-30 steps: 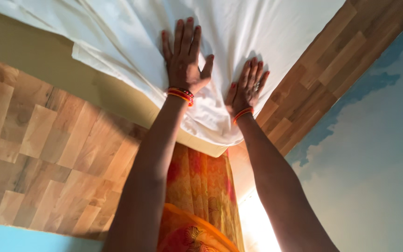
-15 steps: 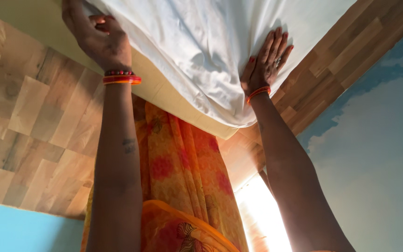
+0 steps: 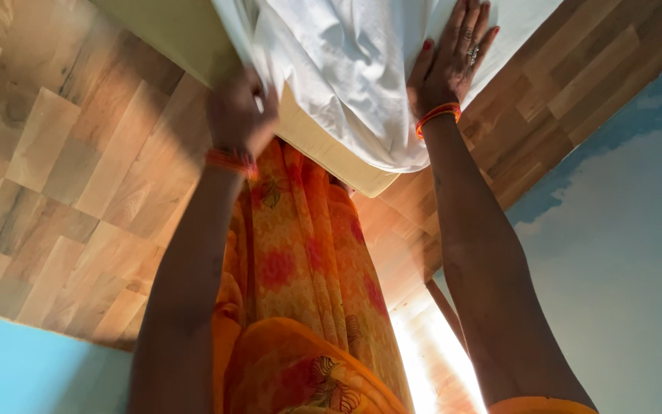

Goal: The person spreads and smooths a white sheet over a mattress by hand, pulling the edges and tucking them in while moving around the bed.

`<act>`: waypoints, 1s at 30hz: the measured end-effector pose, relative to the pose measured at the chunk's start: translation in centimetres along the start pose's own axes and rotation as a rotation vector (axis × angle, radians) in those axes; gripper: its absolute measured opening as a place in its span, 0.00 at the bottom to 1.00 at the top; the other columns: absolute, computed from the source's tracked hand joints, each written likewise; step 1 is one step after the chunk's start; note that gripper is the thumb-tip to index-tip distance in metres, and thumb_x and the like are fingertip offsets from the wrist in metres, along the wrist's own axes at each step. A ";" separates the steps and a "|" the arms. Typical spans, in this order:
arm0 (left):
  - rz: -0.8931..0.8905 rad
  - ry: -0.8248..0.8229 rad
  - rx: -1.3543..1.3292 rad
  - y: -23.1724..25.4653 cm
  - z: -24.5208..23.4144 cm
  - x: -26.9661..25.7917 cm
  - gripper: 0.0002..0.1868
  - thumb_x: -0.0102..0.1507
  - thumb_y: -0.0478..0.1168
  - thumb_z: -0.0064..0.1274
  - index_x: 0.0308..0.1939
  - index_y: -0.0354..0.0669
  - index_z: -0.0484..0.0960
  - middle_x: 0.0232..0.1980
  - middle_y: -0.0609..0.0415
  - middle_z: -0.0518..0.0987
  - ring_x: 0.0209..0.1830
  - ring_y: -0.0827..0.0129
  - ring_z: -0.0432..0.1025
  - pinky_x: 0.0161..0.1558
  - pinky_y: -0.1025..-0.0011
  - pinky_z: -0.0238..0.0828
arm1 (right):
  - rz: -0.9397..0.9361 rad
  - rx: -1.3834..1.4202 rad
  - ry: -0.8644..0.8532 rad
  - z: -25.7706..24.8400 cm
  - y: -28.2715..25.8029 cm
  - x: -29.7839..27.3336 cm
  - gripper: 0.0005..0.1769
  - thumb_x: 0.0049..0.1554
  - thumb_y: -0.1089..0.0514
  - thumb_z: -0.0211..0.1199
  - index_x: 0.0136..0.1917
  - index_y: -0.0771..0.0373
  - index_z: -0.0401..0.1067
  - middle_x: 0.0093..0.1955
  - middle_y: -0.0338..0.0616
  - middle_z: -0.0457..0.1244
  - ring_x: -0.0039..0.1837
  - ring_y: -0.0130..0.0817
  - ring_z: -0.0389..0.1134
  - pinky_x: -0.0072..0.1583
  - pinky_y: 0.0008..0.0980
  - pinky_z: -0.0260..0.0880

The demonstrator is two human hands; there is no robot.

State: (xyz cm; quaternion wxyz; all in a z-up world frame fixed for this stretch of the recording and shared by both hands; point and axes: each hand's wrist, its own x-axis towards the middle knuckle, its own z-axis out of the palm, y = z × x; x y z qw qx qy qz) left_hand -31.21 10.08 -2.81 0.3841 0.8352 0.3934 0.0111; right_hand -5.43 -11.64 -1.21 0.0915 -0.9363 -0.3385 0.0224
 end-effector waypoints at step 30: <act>0.583 -0.459 0.257 9.3 5.7 -9.4 0.20 0.50 0.39 0.69 0.40 0.35 0.78 0.36 0.46 0.78 0.38 0.57 0.74 0.48 0.58 0.73 | -0.050 0.048 -0.003 -0.1 -0.1 0.3 0.31 0.69 0.55 0.47 0.77 0.79 0.52 0.79 0.69 0.51 0.82 0.64 0.44 0.80 0.64 0.21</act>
